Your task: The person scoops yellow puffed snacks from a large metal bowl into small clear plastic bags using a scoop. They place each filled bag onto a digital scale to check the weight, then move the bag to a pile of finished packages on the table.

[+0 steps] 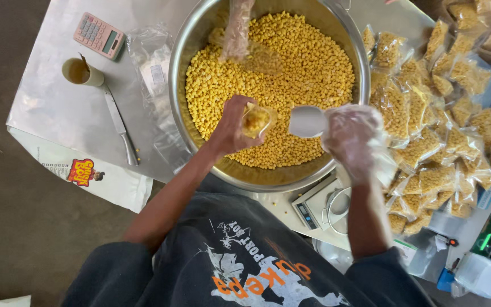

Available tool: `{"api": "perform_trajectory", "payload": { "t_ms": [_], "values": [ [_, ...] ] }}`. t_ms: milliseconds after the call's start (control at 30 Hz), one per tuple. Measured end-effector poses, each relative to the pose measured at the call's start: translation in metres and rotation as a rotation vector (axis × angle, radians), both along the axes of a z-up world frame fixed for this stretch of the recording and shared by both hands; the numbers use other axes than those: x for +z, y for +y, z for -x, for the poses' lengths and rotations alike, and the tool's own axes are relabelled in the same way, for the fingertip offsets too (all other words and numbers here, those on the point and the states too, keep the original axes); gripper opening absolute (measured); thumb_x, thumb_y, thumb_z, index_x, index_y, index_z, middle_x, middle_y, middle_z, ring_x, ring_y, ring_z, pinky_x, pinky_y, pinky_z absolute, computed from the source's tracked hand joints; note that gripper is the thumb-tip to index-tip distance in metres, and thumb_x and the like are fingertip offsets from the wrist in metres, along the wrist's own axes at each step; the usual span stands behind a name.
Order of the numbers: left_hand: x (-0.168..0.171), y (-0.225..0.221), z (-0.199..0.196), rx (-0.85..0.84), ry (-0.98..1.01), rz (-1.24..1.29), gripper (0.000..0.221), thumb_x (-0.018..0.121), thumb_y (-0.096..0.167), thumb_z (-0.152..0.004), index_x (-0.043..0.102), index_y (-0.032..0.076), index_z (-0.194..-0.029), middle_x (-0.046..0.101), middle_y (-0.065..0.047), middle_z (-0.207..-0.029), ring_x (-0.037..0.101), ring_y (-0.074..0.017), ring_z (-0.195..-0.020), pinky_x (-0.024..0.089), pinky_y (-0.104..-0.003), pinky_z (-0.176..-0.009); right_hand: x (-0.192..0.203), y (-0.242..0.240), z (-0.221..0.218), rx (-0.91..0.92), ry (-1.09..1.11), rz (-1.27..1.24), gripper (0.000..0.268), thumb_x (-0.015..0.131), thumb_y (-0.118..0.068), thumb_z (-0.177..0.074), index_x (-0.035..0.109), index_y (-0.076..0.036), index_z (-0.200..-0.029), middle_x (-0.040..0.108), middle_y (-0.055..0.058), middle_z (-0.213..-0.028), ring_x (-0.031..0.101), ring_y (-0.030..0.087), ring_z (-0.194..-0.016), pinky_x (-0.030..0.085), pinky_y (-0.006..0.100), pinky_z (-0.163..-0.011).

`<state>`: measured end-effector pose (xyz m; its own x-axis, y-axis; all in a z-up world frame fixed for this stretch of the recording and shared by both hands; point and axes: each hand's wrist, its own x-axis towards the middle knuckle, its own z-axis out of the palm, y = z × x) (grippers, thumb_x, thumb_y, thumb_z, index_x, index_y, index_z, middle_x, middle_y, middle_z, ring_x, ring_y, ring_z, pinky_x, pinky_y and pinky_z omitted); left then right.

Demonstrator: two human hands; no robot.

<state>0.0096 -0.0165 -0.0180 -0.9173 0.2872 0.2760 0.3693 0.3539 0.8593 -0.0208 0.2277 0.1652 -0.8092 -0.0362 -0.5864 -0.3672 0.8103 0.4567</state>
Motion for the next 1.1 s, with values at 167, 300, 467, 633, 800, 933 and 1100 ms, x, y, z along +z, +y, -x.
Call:
{"api": "perform_trajectory", "payload": {
  "t_ms": [167,300,467,633,800,933,1100],
  "values": [
    [0.022,-0.018,0.0,-0.032,-0.045,-0.045,0.091,0.095,0.028,-0.067,0.042,0.008,-0.139,0.052,-0.017,-0.127,0.051,-0.0361,-0.121,0.04,-0.05,-0.108,-0.234,0.042,-0.015,0.115,-0.094,0.003,0.028,0.059,-0.042,-0.084,0.072,-0.021,-0.097,0.062,0.0,-0.085,0.064,0.015,-0.072,0.057,0.039,-0.058],
    [0.022,-0.037,0.004,-0.001,-0.058,0.012,0.088,0.092,0.026,-0.07,0.042,0.009,-0.14,0.052,-0.017,-0.126,0.051,-0.0362,-0.12,0.04,-0.05,-0.107,-0.382,0.006,-0.04,0.287,0.145,0.32,0.037,0.065,-0.046,-0.08,0.075,-0.023,-0.108,0.067,0.001,-0.092,0.067,0.019,-0.076,0.059,0.041,-0.06],
    [0.013,-0.054,-0.006,0.042,-0.134,0.061,0.085,0.091,0.024,-0.069,0.043,0.007,-0.137,0.051,-0.018,-0.125,0.052,-0.0369,-0.119,0.039,-0.05,-0.105,-0.393,-0.033,-0.051,-0.898,-0.19,1.512,0.042,0.078,-0.022,-0.092,0.07,-0.006,-0.13,0.075,0.011,-0.101,0.064,0.014,-0.075,0.054,0.028,-0.063],
    [0.0,-0.061,-0.011,0.065,-0.055,0.066,0.084,0.091,0.023,-0.07,0.044,0.005,-0.137,0.052,-0.017,-0.125,0.051,-0.0376,-0.12,0.039,-0.05,-0.107,-0.267,-0.011,-0.032,-0.945,-0.272,1.411,0.05,0.08,-0.028,-0.085,0.069,-0.011,-0.131,0.077,0.008,-0.106,0.069,0.014,-0.084,0.059,0.029,-0.072],
    [-0.019,-0.049,-0.006,0.007,-0.074,0.183,0.083,0.092,0.025,-0.067,0.045,0.006,-0.133,0.052,-0.017,-0.121,0.05,-0.0371,-0.119,0.036,-0.051,-0.106,-0.115,0.028,-0.024,-0.774,-0.143,1.239,0.055,0.082,-0.031,-0.08,0.068,-0.017,-0.132,0.077,0.004,-0.115,0.073,0.013,-0.097,0.062,0.029,-0.084],
    [-0.03,-0.031,-0.005,-0.047,0.048,0.185,0.086,0.091,0.024,-0.067,0.042,0.006,-0.136,0.05,-0.017,-0.125,0.048,-0.038,-0.122,0.036,-0.05,-0.109,-0.063,0.041,-0.035,-0.145,0.269,1.194,0.051,0.087,-0.029,-0.08,0.072,-0.017,-0.127,0.077,0.006,-0.112,0.071,0.022,-0.11,0.057,0.039,-0.095],
    [-0.027,0.0,-0.001,-0.219,-0.112,0.268,0.093,0.093,0.027,-0.057,0.04,0.009,-0.132,0.048,-0.018,-0.123,0.045,-0.0376,-0.124,0.033,-0.053,-0.111,-0.031,0.022,-0.053,0.222,0.456,0.851,0.043,0.081,-0.027,-0.083,0.073,-0.021,-0.125,0.071,0.004,-0.105,0.067,0.027,-0.098,0.052,0.041,-0.092]
  ]
}}
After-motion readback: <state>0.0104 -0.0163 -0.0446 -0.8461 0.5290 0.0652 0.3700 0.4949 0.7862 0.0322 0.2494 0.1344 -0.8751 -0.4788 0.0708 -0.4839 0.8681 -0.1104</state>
